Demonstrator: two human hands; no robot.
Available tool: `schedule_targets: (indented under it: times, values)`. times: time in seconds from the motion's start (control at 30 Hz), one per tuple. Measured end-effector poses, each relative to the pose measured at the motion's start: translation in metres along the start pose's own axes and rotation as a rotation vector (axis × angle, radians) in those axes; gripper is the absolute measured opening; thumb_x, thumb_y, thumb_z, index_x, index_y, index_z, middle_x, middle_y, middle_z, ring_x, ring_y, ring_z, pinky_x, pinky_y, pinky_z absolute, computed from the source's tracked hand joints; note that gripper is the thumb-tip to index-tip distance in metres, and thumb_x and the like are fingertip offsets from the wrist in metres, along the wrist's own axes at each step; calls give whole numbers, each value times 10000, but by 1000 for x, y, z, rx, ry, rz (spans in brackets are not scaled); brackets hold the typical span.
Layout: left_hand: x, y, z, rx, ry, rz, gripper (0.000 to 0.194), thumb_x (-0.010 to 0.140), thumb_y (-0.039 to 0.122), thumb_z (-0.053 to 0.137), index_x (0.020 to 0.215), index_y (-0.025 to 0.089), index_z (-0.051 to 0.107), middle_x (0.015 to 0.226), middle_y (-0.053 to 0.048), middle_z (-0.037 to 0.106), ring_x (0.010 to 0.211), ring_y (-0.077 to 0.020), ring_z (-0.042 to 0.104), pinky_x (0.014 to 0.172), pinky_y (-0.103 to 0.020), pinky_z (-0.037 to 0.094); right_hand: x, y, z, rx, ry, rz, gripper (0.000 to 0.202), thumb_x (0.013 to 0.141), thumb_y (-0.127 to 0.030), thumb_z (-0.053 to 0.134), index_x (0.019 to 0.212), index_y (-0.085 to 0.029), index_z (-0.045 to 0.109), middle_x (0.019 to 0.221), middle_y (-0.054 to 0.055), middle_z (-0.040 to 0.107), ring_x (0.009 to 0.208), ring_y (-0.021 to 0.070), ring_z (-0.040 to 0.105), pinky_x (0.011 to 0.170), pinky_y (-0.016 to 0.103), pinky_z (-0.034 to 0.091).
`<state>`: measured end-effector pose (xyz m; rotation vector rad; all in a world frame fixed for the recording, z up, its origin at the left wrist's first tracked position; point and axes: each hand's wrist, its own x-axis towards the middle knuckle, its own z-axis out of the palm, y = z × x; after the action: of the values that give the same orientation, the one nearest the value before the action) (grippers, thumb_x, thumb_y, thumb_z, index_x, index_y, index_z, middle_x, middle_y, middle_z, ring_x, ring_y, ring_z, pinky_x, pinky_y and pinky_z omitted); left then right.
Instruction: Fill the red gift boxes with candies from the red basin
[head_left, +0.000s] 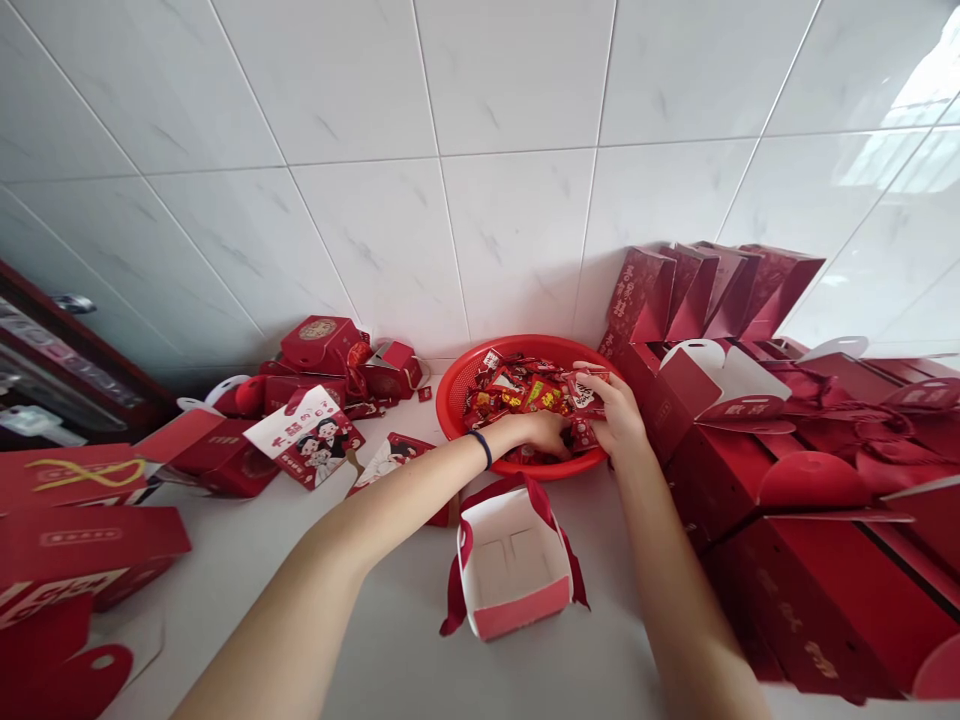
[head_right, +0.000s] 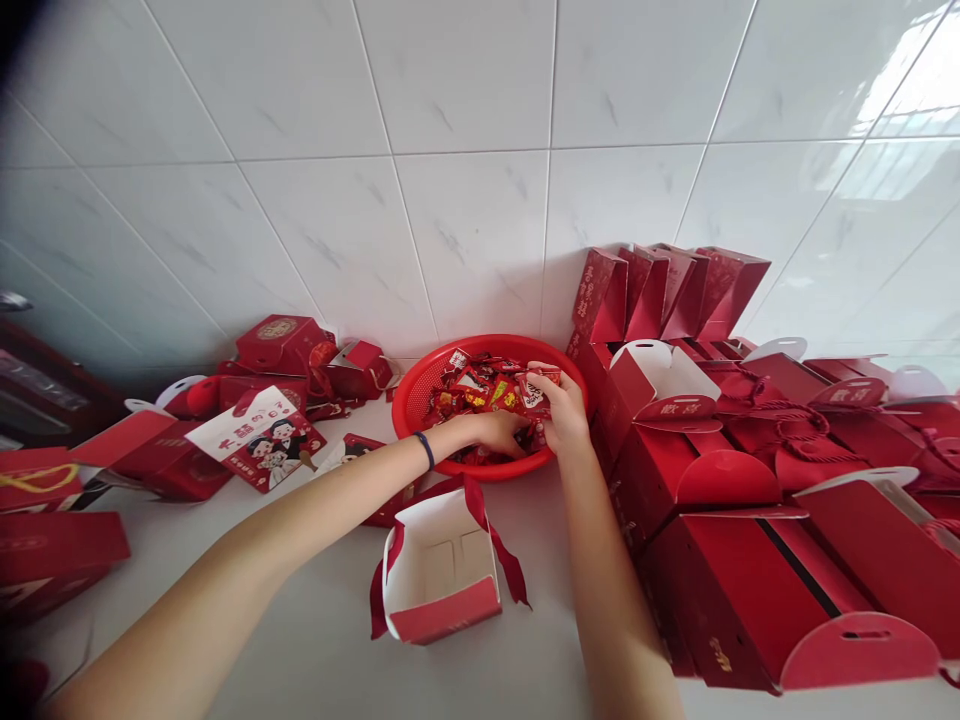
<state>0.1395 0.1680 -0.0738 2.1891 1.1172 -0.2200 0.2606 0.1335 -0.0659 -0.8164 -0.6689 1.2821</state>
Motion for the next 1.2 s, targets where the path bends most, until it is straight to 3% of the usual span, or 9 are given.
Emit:
schedule_targets:
  times: [0.17,0.5,0.67,0.87,1.03,1.2]
  values:
    - [-1,-2,-3,65,-60,51,293,638,184,683,929,179,654,875,-56,707,801,-245,657,695,-313,505,-1,-1,1,13,12,11,279,542,-188,786,814,-186,729,670,5,718,592,157,656,580,263,534]
    - [-6,-10,-11,-42,-155,64,172,624,246,679,782,188,642,684,-11,648,622,-204,599,563,-300,465,0,0,0,18,13,27,277,558,-199,791,828,-196,730,707,14,738,623,178,674,616,291,552]
    - [-15,-14,-16,-134,-152,85,222,653,291,711,850,193,682,681,11,651,618,-179,591,563,-274,463,1,0,-1,19,-3,21,283,555,-204,800,828,-202,724,688,0,726,605,173,665,609,293,549]
    - [-21,-16,-20,-235,-99,116,339,625,326,784,932,194,730,914,-16,737,853,-210,659,760,-292,517,-1,-1,0,36,10,12,268,554,-191,781,815,-189,723,667,2,716,598,164,657,620,286,544]
    - [-25,-22,-27,-470,44,223,371,624,278,802,978,183,747,924,-25,762,910,-222,671,888,-340,505,0,-1,0,35,15,-5,254,559,-195,782,806,-195,723,661,-5,714,606,160,655,621,278,541]
    - [-32,-22,-32,-641,131,229,407,648,283,828,1032,172,752,996,-44,773,947,-225,686,922,-364,508,1,0,0,37,-10,2,273,545,-215,794,808,-203,719,668,-1,720,603,168,659,593,277,537]
